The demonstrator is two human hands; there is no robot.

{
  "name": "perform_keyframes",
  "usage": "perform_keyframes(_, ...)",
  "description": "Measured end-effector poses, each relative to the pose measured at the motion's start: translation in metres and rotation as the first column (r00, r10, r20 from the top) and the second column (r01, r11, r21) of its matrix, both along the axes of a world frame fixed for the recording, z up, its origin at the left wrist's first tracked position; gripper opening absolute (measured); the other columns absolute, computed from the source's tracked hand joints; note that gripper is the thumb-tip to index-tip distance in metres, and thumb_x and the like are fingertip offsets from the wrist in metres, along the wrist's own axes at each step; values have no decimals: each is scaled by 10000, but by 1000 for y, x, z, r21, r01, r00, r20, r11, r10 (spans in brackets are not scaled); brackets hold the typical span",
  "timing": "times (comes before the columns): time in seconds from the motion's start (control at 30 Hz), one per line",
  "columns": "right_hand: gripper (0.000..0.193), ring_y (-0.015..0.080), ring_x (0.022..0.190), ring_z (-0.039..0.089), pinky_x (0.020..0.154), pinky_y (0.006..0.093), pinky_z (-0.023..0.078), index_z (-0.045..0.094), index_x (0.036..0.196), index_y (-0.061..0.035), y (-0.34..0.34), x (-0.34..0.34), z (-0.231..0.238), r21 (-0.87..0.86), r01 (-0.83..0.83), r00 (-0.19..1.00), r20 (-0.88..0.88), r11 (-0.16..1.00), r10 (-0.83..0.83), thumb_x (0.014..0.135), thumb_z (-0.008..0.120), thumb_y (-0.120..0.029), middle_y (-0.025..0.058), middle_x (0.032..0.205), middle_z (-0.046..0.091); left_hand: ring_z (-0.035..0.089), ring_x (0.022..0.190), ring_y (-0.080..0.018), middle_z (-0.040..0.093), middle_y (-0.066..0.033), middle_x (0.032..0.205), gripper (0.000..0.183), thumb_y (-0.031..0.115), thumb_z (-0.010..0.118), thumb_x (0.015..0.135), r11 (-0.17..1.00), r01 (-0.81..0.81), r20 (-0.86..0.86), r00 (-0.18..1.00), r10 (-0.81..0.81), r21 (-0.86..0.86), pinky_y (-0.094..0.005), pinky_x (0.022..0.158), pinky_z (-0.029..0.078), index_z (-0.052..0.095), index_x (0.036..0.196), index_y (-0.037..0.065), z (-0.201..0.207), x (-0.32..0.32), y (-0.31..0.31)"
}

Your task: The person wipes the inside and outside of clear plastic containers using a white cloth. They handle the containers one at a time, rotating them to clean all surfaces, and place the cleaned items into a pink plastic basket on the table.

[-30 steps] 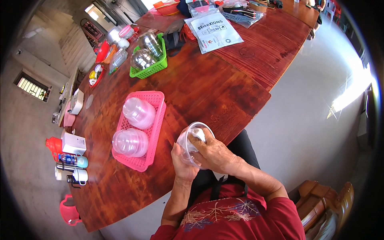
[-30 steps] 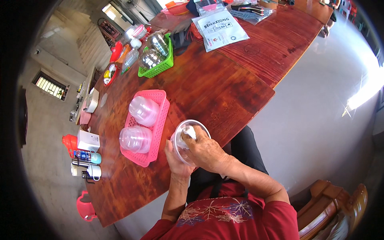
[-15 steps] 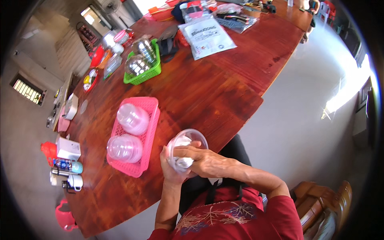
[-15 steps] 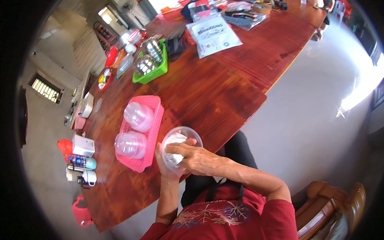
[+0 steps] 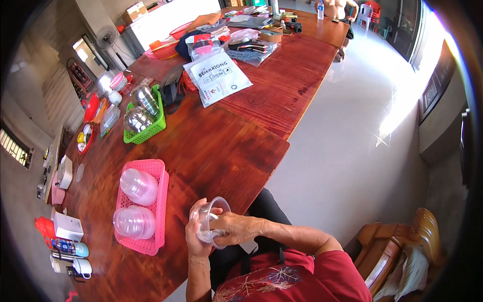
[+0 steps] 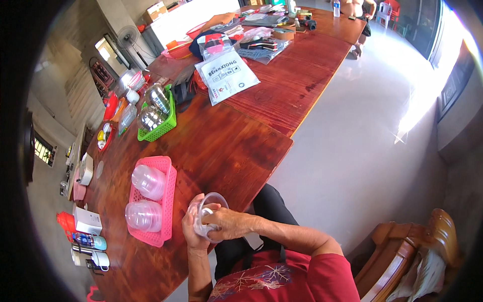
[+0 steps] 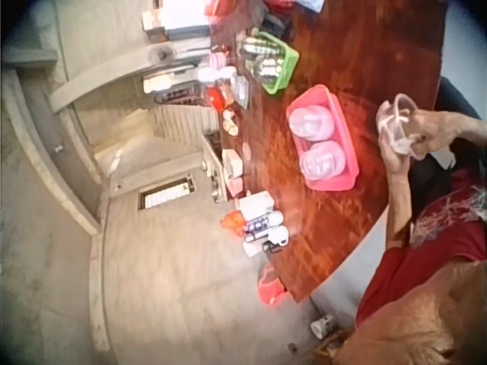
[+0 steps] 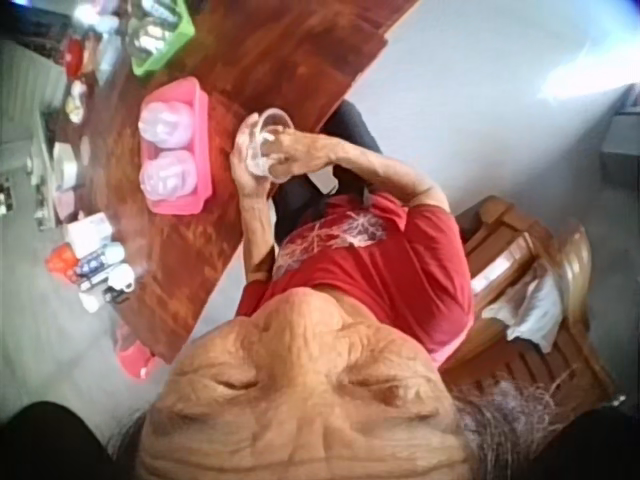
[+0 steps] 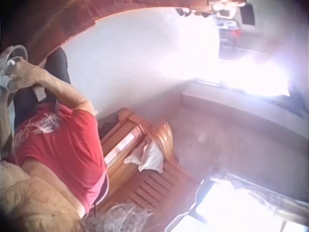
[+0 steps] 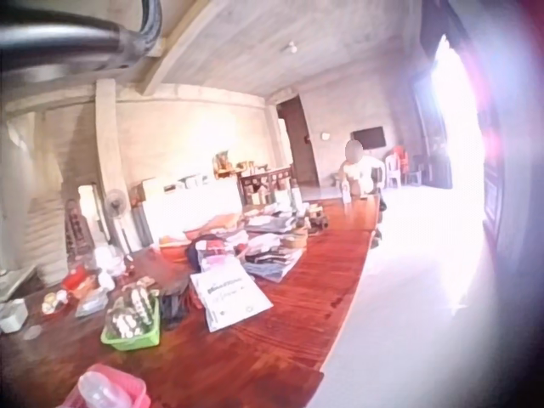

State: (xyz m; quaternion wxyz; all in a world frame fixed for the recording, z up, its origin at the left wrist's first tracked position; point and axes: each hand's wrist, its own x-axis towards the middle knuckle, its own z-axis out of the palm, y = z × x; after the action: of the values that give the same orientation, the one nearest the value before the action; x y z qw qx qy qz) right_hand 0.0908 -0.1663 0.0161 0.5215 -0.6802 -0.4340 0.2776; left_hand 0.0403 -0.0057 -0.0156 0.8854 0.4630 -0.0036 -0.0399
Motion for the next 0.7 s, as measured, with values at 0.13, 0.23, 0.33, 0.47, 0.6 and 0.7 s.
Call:
perform_keyframes(0.13,354,338,854,592,662,380,539,572,1046,20,17,-14,-19,371,320,877,231,872,-421,712,644,-73,186,969,570,595,1019,-256,597,-165,1120,621,430,533,843,993,-57,-65,997,50,-108,-393,870,499,422,1303,29,6,4,-2)
perform_keyframes(0.23,367,345,935,532,752,392,532,623,974,16,21,-9,-25,382,426,493,662,820,-564,649,656,-151,182,998,510,569,1062,-236,560,-114,1187,619,449,545,821,976,-118,-159,983,89,-182,-398,892,492,455,1282,45,1,1,-5)
perform_keyframes(0.33,326,336,932,535,722,389,547,638,935,14,19,-14,-25,102,465,565,731,879,-384,655,646,-152,185,1001,511,540,1104,-238,538,-106,1203,637,431,579,806,986,-103,-103,991,90,-129,-398,941,457,428,1303,64,0,-1,-7)
perform_keyframes(0.47,245,351,909,602,740,409,545,627,897,24,16,-17,-31,6,401,772,536,916,-341,687,637,-102,194,988,589,541,1096,-259,538,-140,1188,698,410,621,779,992,-101,22,995,100,81,-397,953,445,378,1328,53,2,-4,-11)
perform_keyframes(0.6,210,355,828,634,735,440,513,605,896,5,8,-14,-10,77,192,976,85,978,-199,729,639,-118,207,839,635,592,1014,-303,585,-211,1116,640,425,564,822,990,-97,94,992,88,100,-408,905,477,408,1310,41,3,-1,-8)
perform_keyframes(0.7,256,379,838,623,749,433,505,598,990,1,12,-18,-12,127,423,905,-98,897,-413,766,625,-119,208,846,630,574,1048,-300,566,-186,1156,635,433,554,832,994,-112,50,992,112,1,-411,913,473,407,1317,51,4,0,-7)
